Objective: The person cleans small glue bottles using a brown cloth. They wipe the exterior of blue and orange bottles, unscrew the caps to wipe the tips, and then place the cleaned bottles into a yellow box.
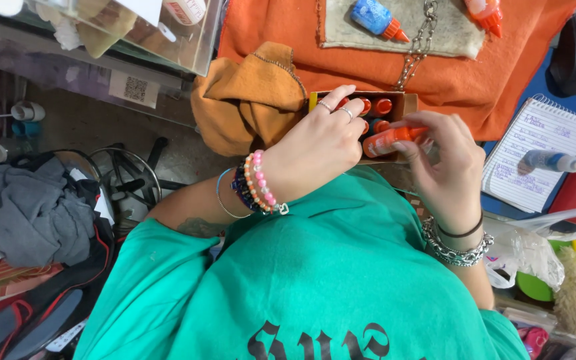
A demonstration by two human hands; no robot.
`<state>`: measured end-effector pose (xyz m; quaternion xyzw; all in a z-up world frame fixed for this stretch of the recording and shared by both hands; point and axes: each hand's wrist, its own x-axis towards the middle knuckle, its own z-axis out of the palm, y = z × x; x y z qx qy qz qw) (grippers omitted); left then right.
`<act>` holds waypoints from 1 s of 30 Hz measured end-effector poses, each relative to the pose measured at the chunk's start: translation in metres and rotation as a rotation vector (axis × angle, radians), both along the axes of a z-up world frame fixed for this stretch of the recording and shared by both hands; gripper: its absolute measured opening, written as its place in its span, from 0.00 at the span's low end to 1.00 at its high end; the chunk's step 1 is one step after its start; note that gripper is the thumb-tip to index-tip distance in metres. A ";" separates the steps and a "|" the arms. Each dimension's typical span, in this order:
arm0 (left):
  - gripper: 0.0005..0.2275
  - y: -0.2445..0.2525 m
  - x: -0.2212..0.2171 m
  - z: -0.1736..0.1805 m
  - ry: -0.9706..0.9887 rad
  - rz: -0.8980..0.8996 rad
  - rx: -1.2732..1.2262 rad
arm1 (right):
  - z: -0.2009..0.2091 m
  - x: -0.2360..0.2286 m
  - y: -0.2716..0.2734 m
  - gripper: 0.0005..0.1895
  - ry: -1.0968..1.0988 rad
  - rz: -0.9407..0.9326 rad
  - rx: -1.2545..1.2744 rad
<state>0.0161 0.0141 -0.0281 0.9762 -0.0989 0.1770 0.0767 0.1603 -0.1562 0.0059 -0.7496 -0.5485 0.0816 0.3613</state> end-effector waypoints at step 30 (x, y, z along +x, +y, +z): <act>0.09 0.032 -0.058 0.069 -0.266 0.024 -0.459 | -0.064 0.144 0.061 0.19 -0.411 -0.234 -0.018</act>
